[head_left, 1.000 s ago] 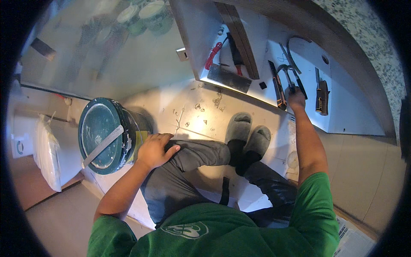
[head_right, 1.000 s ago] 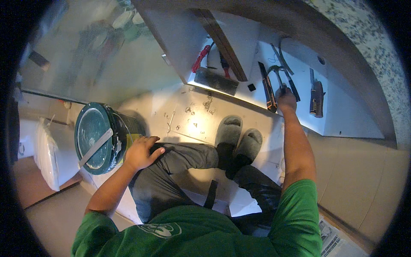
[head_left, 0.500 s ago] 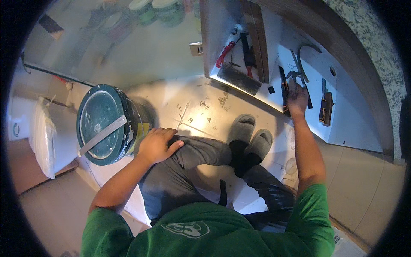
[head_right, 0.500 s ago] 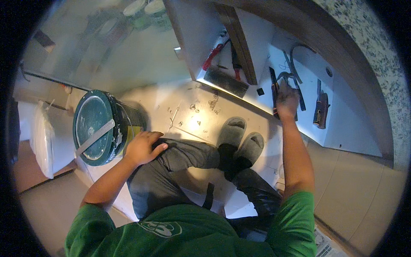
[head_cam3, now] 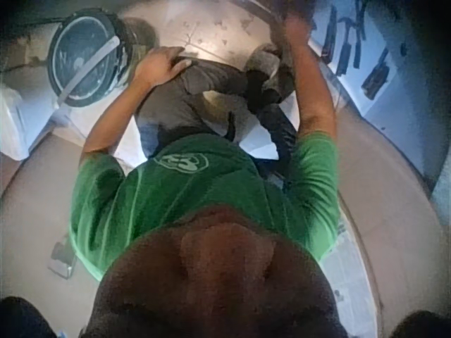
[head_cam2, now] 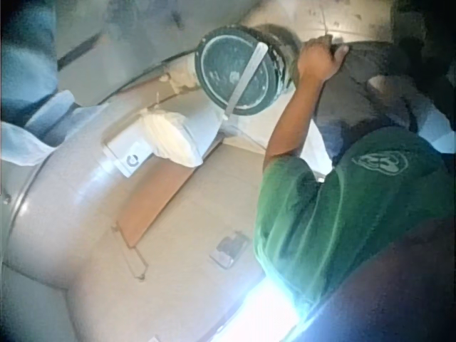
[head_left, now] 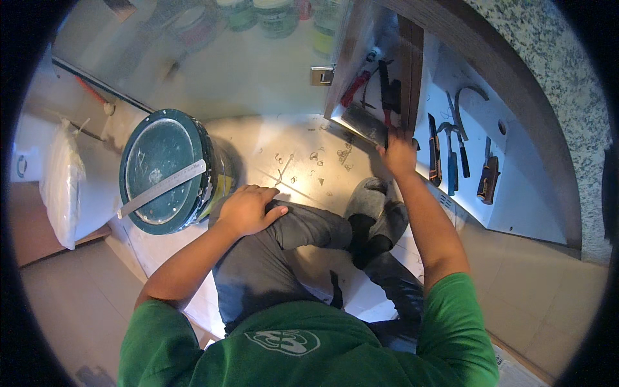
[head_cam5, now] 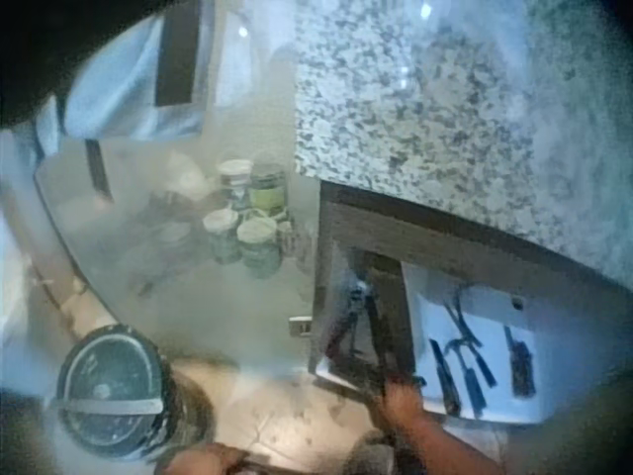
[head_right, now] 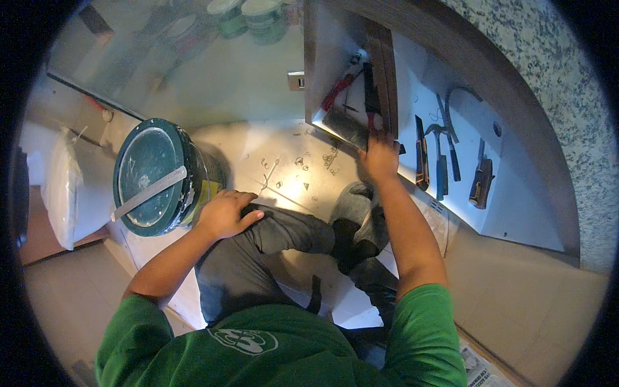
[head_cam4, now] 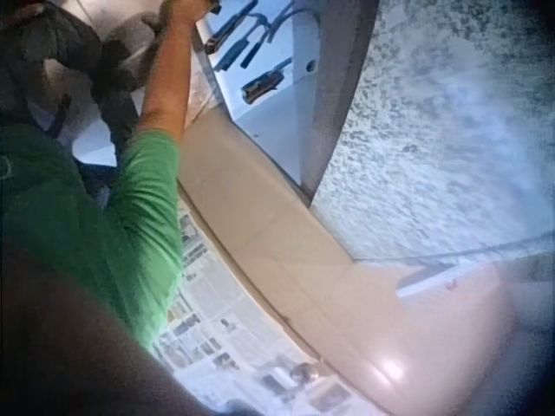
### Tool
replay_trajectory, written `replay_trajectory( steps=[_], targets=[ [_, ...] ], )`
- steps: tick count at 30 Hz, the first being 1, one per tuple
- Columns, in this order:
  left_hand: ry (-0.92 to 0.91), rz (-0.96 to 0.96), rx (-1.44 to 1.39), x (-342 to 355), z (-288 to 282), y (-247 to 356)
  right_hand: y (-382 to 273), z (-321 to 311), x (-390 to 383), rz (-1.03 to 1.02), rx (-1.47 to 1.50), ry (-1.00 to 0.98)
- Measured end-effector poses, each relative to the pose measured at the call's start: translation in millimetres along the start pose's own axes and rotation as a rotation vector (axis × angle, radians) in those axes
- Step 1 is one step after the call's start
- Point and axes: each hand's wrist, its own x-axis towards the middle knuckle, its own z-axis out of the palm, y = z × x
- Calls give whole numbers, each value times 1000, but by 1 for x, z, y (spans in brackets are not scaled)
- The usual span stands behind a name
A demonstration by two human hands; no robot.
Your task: The person sits on the floor under a bathroom vanity and uses a utility knife to trim a wooden strip. They then use a hammer to tap the strip into place along the cabinet edge. The person repeats this process with a second strip, fitting both pieces into the cabinet frame.
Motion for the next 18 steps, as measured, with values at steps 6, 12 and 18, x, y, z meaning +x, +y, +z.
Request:
replay_trajectory(
  steps=[6, 12, 18],
  targets=[
    [3, 44, -31, 1, 4, -6, -21, -18, -76, -9, 356, 3],
    [157, -35, -852, 6, 42, 35, -117, -142, -144, 297, 1106, -425],
    [309, -110, -1878, 44, 56, 136, -110, -161, -173, 7, 723, -384]
  ],
)
